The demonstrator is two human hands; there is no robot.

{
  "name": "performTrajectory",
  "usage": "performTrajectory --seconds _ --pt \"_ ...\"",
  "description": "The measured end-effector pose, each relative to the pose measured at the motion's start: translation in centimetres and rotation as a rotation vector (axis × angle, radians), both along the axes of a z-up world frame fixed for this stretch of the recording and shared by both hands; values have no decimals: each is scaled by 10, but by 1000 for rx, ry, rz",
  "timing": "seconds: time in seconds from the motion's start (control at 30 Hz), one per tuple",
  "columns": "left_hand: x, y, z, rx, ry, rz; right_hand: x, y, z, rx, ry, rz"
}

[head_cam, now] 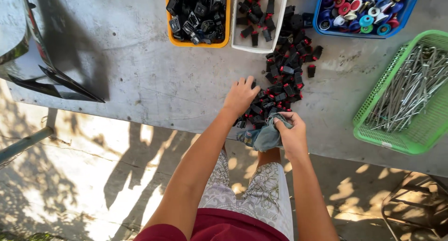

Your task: The person repeatedly picks up small black plastic parts with red accents from a table and wipes them with a grey cloth. The parts are handled one by one and placed back on the table after cleaning.

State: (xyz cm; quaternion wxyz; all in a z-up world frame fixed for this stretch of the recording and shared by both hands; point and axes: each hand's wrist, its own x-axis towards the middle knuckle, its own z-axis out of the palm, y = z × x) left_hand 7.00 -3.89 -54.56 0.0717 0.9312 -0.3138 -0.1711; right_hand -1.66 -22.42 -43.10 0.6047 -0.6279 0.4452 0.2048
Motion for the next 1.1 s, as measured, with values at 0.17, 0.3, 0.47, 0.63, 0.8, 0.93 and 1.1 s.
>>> performTrajectory --seconds 0.17,0.3,0.47,0.63,0.8,0.93,1.1 --pt "-6 2 27 -94 28 191 7 -8 37 -115 -76 74" --pt "-8 25 48 -56 75 200 9 -1 50 -192 -147 128" --pt "2 36 23 5 67 137 3 15 53 -131 -115 115" --pt "-11 47 -20 48 39 19 -9 29 50 -118 -120 109" --pt "-17 40 25 -392 168 729 -19 26 61 -165 -215 159" --pt "-34 19 130 -975 496 1024 -21 36 140 -281 -352 221" --pt "-78 16 334 -1342 1085 1027 -32 51 258 -333 -751 327"
